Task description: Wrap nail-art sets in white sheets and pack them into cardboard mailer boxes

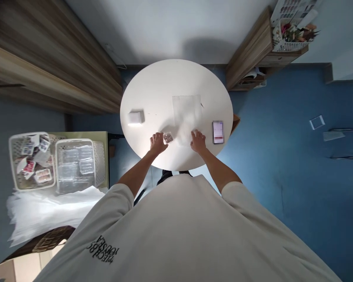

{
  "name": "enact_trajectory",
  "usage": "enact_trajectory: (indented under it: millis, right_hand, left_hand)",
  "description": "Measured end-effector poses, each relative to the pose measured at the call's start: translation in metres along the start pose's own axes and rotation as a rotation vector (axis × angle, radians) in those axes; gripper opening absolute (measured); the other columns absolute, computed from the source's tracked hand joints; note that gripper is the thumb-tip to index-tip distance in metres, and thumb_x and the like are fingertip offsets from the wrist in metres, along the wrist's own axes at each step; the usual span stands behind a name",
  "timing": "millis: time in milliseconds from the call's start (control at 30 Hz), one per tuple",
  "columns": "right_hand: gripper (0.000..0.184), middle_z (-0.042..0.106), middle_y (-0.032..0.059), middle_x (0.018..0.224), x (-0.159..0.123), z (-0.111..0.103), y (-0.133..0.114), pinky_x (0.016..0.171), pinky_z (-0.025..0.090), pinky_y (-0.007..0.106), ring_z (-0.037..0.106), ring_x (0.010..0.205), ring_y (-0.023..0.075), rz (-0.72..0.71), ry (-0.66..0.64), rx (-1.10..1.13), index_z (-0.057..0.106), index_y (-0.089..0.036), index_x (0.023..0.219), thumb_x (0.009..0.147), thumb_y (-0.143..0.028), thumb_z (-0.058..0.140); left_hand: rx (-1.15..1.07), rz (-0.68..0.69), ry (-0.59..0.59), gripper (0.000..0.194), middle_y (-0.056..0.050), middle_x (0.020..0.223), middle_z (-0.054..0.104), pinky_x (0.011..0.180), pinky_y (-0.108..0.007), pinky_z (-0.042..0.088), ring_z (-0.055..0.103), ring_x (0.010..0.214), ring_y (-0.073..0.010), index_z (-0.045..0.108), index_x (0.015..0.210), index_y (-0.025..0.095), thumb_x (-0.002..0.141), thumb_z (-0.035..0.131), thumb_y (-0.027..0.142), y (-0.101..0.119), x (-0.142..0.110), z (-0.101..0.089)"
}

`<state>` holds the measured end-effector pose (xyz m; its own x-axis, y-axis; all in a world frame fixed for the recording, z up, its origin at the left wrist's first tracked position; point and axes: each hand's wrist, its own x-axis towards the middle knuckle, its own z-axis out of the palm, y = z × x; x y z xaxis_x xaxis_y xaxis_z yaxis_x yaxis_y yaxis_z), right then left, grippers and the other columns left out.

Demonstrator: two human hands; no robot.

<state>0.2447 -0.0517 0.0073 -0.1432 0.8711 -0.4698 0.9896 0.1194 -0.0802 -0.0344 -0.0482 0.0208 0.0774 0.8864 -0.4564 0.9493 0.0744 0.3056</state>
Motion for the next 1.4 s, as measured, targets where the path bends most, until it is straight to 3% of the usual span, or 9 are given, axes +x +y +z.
enact_trajectory:
  millis: [100,200,367,467,600,867,1067,1233,1400]
  right_hand:
    - [0.077,0.031,0.024,0.172,-0.005,0.004,-0.019,0.118,0.03,0.058,0.031,0.153,0.042,-0.031,0.023,0.061,0.034,-0.014,0.167,0.093,-0.025,0.05]
    - [0.082,0.032,0.0237,0.172,-0.01,0.009,-0.045,0.116,0.032,0.06,0.032,0.151,0.0446,-0.075,0.019,0.102,0.03,-0.016,0.169,0.091,-0.024,0.054]
    - [0.075,0.036,0.0227,0.17,-0.02,0.013,-0.068,0.117,0.031,0.057,0.033,0.151,0.0411,-0.111,0.083,0.153,0.035,-0.017,0.166,0.093,-0.022,0.053]
    - [0.067,0.041,0.022,0.167,-0.028,0.014,-0.06,0.116,0.031,0.055,0.036,0.15,0.0396,-0.121,0.106,0.167,0.045,-0.017,0.159,0.094,-0.023,0.054]
    - [0.054,0.047,0.0195,0.163,-0.039,0.015,-0.041,0.117,0.031,0.05,0.041,0.147,0.0366,-0.194,0.043,0.159,0.058,-0.018,0.146,0.092,-0.023,0.056]
    - [0.043,0.048,0.0189,0.162,-0.04,0.023,-0.032,0.116,0.031,0.051,0.042,0.146,0.0351,-0.228,0.018,0.107,0.067,-0.018,0.132,0.091,-0.015,0.053]
    - [0.03,0.051,0.0172,0.159,-0.038,0.022,-0.031,0.115,0.032,0.051,0.043,0.143,0.0352,-0.236,0.011,0.108,0.071,-0.02,0.12,0.096,-0.017,0.053]
    - [0.03,0.053,0.015,0.157,-0.039,0.022,-0.032,0.113,0.033,0.049,0.046,0.138,0.0333,-0.24,0.046,0.119,0.073,-0.02,0.113,0.098,-0.014,0.049]
    - [0.031,0.061,0.0189,0.146,-0.036,0.013,-0.039,0.108,0.037,0.047,0.054,0.129,0.035,-0.201,0.066,0.159,0.072,-0.016,0.117,0.097,-0.015,0.048]
  left_hand:
    - [-0.059,-0.039,0.06,0.078,-0.019,0.154,0.048,0.121,-0.058,0.035,0.042,0.145,-0.0408,0.039,0.155,0.023,0.087,0.073,0.038,-0.01,-0.003,-0.014]
    - [-0.108,0.007,0.062,0.08,-0.019,0.156,0.045,0.122,-0.057,0.035,0.039,0.148,-0.0402,0.037,0.158,0.024,0.088,0.073,0.04,-0.008,-0.004,-0.023]
    - [-0.118,0.077,0.008,0.079,-0.017,0.159,0.044,0.124,-0.055,0.034,0.039,0.149,-0.0386,0.037,0.159,0.026,0.09,0.074,0.038,0.01,-0.002,-0.017]
    - [-0.131,0.114,-0.022,0.079,-0.017,0.16,0.042,0.124,-0.054,0.034,0.039,0.15,-0.0384,0.036,0.16,0.025,0.091,0.073,0.036,0.02,0.004,-0.008]
    - [-0.118,0.158,-0.028,0.079,-0.017,0.162,0.041,0.124,-0.055,0.034,0.039,0.151,-0.0388,0.035,0.161,0.028,0.092,0.072,0.035,0.031,0.018,0.0]
    - [-0.068,0.18,-0.04,0.076,-0.017,0.162,0.041,0.122,-0.055,0.037,0.038,0.151,-0.0403,0.038,0.163,0.03,0.095,0.072,0.04,0.034,0.038,0.009]
    - [-0.029,0.199,-0.065,0.077,-0.018,0.164,0.04,0.123,-0.057,0.035,0.034,0.154,-0.0422,0.037,0.164,0.029,0.095,0.069,0.041,0.032,0.038,0.008]
    - [-0.006,0.202,-0.094,0.083,-0.018,0.167,0.037,0.123,-0.056,0.036,0.034,0.155,-0.0415,0.028,0.168,0.027,0.095,0.066,0.04,0.035,0.033,0.002]
    - [-0.008,0.261,-0.084,0.067,-0.017,0.165,0.041,0.124,-0.052,0.035,0.039,0.153,-0.0364,0.044,0.157,0.025,0.098,0.063,0.049,0.033,0.014,-0.007]
